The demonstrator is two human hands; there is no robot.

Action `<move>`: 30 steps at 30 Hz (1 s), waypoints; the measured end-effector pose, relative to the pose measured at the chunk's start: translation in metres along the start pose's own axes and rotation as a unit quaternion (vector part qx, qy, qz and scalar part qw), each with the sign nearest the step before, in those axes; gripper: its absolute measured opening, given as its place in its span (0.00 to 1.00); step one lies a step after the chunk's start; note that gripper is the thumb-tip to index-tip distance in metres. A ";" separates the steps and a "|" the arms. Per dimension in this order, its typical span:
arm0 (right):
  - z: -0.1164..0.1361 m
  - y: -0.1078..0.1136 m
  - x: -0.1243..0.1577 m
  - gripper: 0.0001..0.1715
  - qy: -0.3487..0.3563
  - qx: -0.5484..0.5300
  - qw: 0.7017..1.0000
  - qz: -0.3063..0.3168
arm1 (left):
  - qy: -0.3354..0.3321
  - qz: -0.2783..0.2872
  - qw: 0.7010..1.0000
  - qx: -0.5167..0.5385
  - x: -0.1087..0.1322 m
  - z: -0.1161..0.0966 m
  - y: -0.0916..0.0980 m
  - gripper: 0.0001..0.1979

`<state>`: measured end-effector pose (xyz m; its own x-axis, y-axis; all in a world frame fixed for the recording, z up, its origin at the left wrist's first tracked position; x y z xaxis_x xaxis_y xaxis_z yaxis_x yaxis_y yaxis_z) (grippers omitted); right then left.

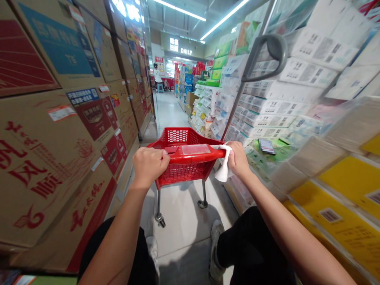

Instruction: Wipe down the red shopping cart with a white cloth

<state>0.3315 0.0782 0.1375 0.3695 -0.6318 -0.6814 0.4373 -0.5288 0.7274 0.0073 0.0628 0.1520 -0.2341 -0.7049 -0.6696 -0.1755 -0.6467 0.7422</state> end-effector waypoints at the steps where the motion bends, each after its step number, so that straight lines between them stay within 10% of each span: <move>1: 0.001 0.000 0.001 0.24 -0.005 -0.012 1.000 -0.013 | 0.004 -0.004 1.000 -0.002 0.000 0.001 0.000 0.20; 17: 0.168 -0.044 -0.047 0.24 0.048 0.044 0.993 0.098 | -0.010 -0.006 1.000 -0.002 0.001 -0.025 0.001 0.18; 30: 0.051 -0.014 -0.025 0.39 0.040 0.058 0.993 0.094 | -0.034 0.036 0.999 -0.016 -0.004 -0.016 -0.001 0.22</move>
<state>0.2741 0.0726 0.1481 0.5016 -0.6815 -0.5329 0.2592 -0.4693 0.8442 0.0238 0.0615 0.1533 -0.3104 -0.7294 -0.6096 -0.1249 -0.6044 0.7868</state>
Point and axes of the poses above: each hand's wrist, its own x-axis away from the middle knuckle, its own y-axis out of the back of the hand, z = x × y, the point moved 5 cm from there along -x, towards the middle knuckle, and after that the axes turned 10 degrees about z, right-handed, at the moved point
